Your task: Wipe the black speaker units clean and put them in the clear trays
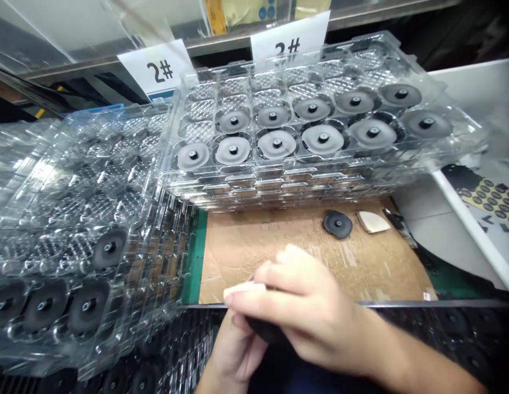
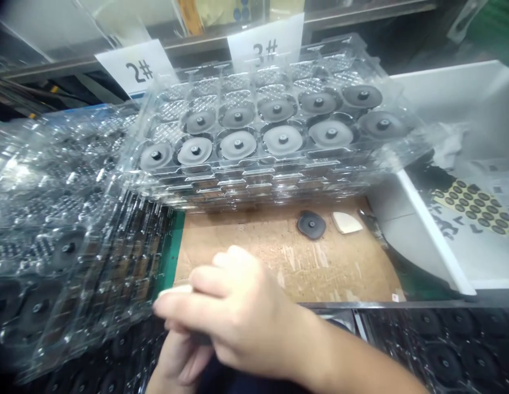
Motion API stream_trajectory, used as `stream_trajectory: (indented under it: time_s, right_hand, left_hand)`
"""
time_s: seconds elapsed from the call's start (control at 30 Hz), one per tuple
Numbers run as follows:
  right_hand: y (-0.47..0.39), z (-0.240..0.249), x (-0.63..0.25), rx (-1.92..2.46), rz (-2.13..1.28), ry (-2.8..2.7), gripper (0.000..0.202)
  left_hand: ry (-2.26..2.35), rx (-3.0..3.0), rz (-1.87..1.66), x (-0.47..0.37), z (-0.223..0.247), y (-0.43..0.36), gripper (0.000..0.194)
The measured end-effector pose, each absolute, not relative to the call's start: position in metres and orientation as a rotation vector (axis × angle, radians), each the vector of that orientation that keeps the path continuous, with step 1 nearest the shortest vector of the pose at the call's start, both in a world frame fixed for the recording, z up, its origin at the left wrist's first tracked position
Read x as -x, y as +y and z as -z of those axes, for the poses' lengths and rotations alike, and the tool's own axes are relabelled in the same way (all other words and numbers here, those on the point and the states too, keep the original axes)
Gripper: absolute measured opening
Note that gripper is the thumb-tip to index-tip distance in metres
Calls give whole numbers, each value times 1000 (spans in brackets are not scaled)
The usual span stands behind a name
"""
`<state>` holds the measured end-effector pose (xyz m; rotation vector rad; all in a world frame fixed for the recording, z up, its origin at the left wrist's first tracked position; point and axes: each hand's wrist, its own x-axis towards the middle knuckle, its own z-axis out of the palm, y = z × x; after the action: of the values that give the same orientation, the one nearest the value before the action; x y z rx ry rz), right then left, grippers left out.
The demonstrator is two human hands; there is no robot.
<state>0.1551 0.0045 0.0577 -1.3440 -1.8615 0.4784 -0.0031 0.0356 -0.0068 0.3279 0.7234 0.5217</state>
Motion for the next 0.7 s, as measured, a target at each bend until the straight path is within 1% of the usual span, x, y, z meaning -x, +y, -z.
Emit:
stream_trajectory:
  time_s: [0.07, 0.13, 0.2, 0.27, 0.4, 0.47, 0.57, 0.63, 0.7]
  right_hand:
    - [3, -57, -164, 1501, -550, -1859, 30]
    - [-3, -48, -178, 1527, -797, -1794, 29]
    - [-12, -28, -189, 1414, -1109, -1641, 20]
    - [-19, 1, -190, 1437, -1243, -1408, 16]
    - [-22, 60, -170, 1749, -1014, -1150, 22]
    - [-20, 71, -162, 1797, -906, -1118, 25]
    - [-18, 51, -163, 1783, -824, -1089, 26]
    - [-23, 20, -168, 1648, -826, -1135, 24]
    - [-32, -12, -171, 1504, -758, -1275, 31]
  left_hand:
    - [742, -356, -554, 9, 5, 38, 53]
    - [729, -376, -604, 16, 1, 41, 42]
    - [689, -377, -637, 20, -4, 43, 36]
    - [658, -361, -640, 20, -8, 43, 36]
    - [614, -312, -603, 13, -7, 43, 45]
    - [564, -273, -583, 11, -5, 43, 50]
    - [477, -259, -571, 10, -6, 43, 52]
    - [500, -295, -578, 9, -10, 43, 50]
    - [591, -396, -656, 6, -12, 41, 50]
